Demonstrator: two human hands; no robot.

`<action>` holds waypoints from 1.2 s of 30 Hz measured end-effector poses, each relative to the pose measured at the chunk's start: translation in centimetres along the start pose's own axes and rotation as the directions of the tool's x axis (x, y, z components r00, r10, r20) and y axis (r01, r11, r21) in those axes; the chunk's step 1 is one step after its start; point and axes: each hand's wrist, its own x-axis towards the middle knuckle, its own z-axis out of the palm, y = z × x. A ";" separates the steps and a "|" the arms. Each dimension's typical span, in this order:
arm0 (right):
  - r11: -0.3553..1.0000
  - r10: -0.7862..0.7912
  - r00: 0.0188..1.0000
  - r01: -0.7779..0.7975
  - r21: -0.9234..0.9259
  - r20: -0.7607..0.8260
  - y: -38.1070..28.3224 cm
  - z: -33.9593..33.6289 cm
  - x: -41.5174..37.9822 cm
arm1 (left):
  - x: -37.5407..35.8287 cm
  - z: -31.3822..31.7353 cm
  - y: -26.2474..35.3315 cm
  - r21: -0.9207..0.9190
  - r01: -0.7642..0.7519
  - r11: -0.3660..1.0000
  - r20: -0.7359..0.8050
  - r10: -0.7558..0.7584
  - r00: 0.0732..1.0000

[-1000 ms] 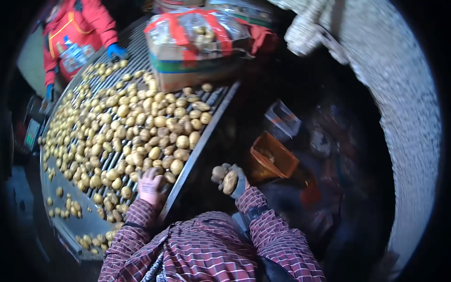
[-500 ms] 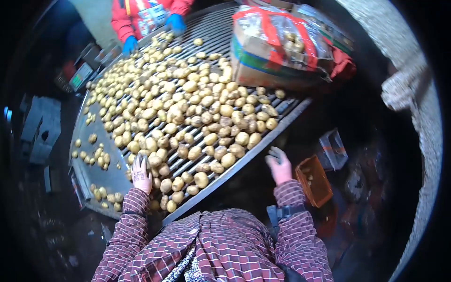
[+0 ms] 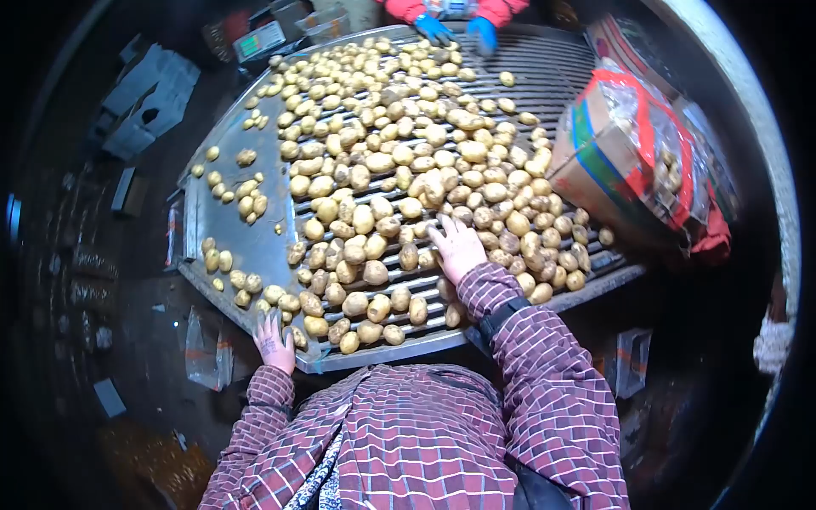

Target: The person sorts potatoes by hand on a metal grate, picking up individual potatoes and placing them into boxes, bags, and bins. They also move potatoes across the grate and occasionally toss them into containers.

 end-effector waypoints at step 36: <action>-0.405 0.047 0.839 -0.480 0.778 0.542 4.7 -3.9 -7.5 | 4.7 -0.8 1.9 -0.099 0.057 0.993 -0.179 -0.074 0.981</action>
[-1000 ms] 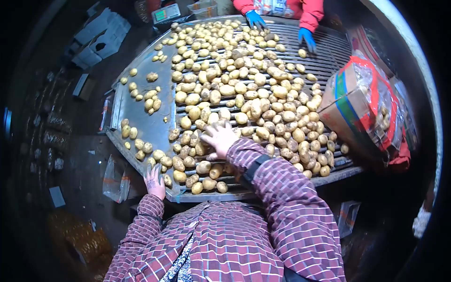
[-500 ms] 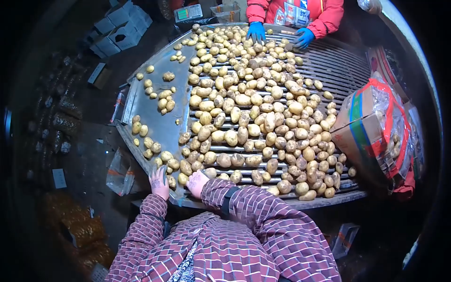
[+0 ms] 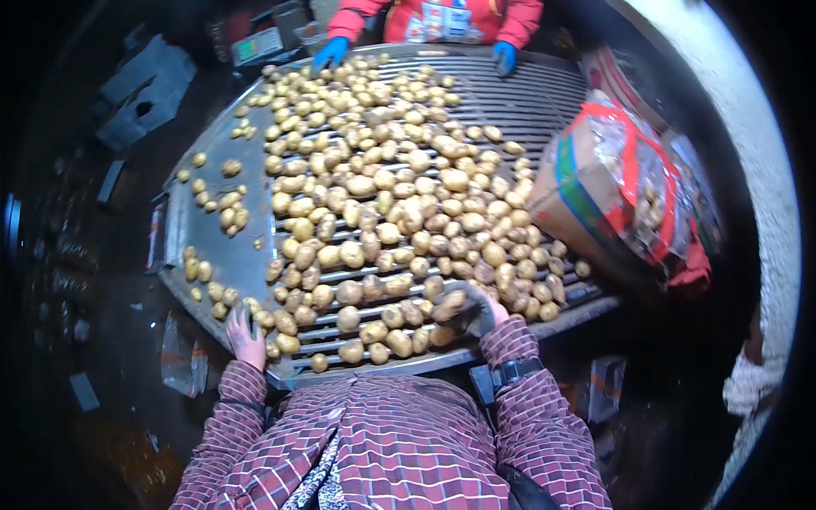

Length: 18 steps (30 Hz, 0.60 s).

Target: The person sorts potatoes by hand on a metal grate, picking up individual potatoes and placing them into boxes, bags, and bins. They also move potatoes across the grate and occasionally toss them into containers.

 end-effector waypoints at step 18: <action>-0.187 -0.146 0.960 -0.266 -0.946 -0.241 3.8 8.6 4.3 | 8.7 3.2 3.9 -0.341 0.005 0.940 0.161 0.053 0.986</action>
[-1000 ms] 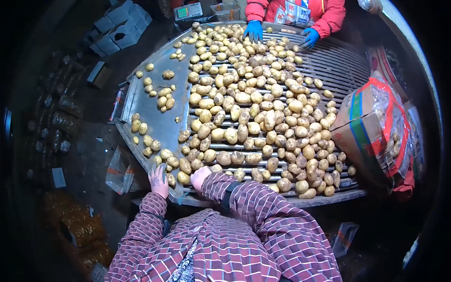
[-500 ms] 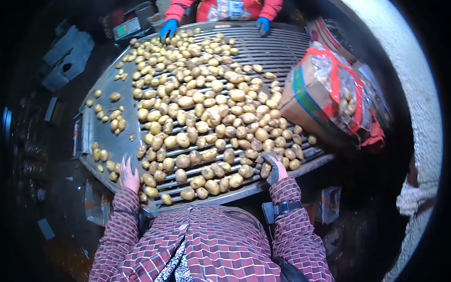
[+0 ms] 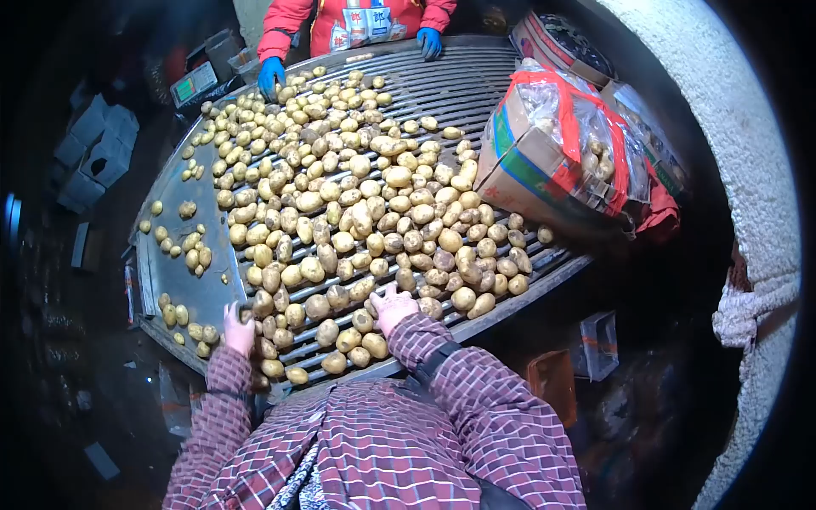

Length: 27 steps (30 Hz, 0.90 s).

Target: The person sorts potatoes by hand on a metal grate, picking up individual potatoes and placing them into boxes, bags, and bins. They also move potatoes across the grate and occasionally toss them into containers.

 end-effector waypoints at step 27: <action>0.947 0.319 0.939 -0.310 0.088 -0.129 6.8 -2.5 -0.9 | -6.0 -2.0 11.2 -0.178 0.984 -0.011 0.912 0.374 0.170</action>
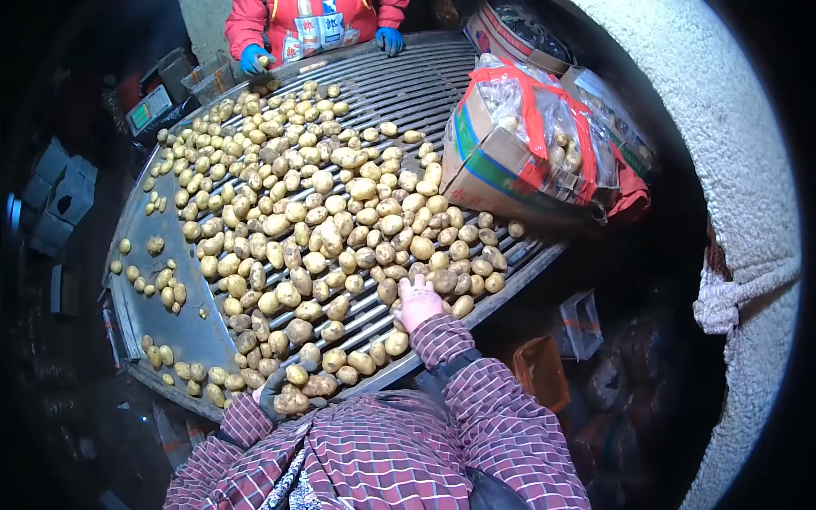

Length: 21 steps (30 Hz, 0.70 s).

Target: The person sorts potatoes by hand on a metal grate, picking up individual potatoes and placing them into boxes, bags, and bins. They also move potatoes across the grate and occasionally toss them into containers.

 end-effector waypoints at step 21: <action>-0.284 -0.489 0.782 -0.560 0.778 0.385 -4.6 -2.2 4.7 | -12.8 -10.0 -4.6 -0.164 -0.877 0.451 -0.335 0.811 0.479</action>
